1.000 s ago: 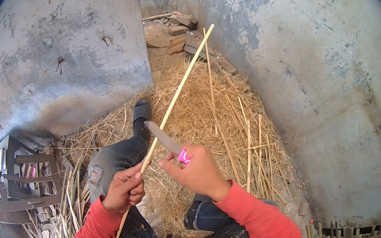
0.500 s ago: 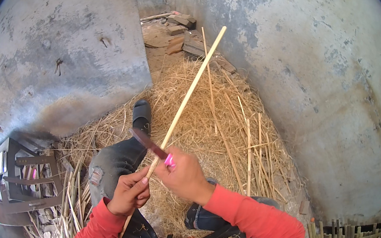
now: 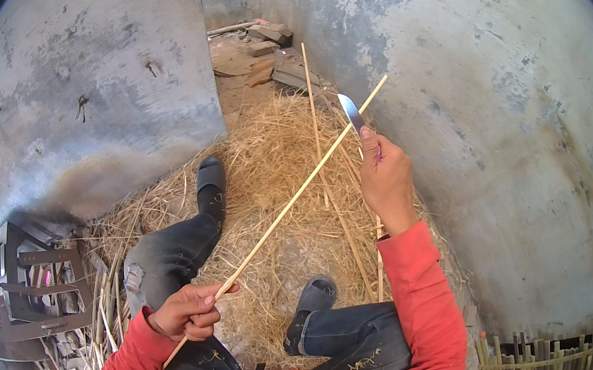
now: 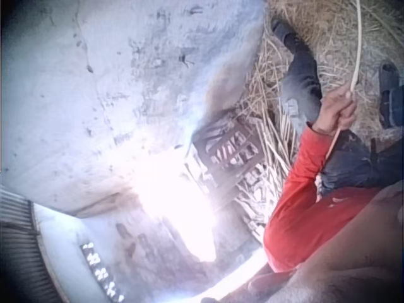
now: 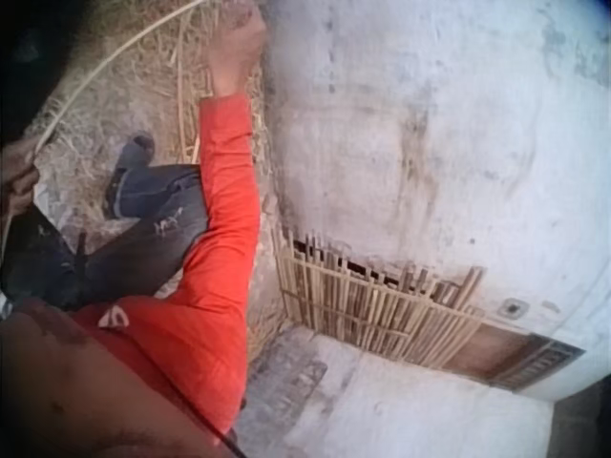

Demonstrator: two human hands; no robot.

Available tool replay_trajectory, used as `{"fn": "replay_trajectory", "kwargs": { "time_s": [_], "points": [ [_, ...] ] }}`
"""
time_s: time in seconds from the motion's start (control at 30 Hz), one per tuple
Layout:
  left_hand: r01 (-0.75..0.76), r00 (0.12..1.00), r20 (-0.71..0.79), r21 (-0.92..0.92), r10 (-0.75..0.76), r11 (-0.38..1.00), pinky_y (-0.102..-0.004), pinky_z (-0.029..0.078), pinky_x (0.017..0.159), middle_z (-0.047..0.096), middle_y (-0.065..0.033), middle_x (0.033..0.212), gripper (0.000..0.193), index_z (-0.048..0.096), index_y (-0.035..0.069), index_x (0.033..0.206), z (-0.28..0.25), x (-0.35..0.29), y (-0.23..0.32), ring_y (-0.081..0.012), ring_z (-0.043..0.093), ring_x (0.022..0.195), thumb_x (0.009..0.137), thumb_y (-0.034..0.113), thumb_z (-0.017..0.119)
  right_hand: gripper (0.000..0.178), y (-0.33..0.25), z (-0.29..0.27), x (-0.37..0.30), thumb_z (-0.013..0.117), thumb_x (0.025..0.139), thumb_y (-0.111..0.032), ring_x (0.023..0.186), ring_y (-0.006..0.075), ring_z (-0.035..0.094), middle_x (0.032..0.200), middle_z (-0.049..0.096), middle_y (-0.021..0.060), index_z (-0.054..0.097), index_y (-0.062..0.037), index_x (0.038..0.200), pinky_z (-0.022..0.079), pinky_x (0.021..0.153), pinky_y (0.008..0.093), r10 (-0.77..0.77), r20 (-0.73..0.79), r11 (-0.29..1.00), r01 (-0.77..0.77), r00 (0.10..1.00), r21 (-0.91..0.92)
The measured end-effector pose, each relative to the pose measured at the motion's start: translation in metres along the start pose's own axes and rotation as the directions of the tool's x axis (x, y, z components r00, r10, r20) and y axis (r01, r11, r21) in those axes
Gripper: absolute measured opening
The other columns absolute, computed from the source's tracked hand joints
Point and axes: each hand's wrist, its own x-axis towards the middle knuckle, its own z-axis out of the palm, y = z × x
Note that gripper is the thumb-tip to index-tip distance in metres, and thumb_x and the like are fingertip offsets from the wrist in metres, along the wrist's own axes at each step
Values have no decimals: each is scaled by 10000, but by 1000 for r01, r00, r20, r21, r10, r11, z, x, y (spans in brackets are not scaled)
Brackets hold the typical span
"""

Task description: The person carves a thin wooden stick using a small knife, shaving off pieces of wood along its length while sitting on a straw-covered floor.

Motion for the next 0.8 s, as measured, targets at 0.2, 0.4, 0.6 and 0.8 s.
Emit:
{"fn": "replay_trajectory", "kwargs": {
  "time_s": [0.2, 0.4, 0.6, 0.8],
  "points": [
    [-43, 999, -15, -22, 43, 999, -235, 183, 432, 245, 41, 633, 459, 372, 65, 1568, -1, 1, 1, -53, 209, 477, 1124, 175, 402, 552, -39, 18, -45, 485, 1077, -450, 475, 346, 525, 557, 551, 191, 706, 2, 851, 409, 488, 465, -38, 321, 999, 38, 946, 7],
    [-99, 991, -90, 43, 103, 994, -230, 184, 437, 243, 48, 650, 465, 375, 100, 1576, 4, 8, 5, -54, 212, 487, 1119, 173, 418, 524, -83, 44, -115, 527, 1059, -438, 456, 382, 558, 532, 538, 188, 649, -37, 745, 428, 458, 477, -141, 518, 988, 149, 844, 27],
    [-138, 988, -79, -22, 136, 990, -225, 206, 442, 253, 42, 663, 480, 365, 129, 1590, 7, 7, 7, -60, 228, 498, 1115, 171, 422, 479, -106, 43, -132, 528, 1058, -415, 480, 419, 585, 539, 554, 208, 662, -44, 785, 429, 452, 503, -147, 609, 989, 109, 779, 99],
    [-192, 970, -119, 166, 213, 967, -241, 256, 438, 307, 18, 652, 465, 407, 103, 1569, 5, -1, -3, -75, 278, 490, 1107, 144, 449, 541, -86, 29, -60, 461, 1074, -454, 543, 427, 608, 587, 579, 238, 668, -11, 841, 475, 537, 522, -119, 388, 993, 113, 914, 37]
  ]
}}
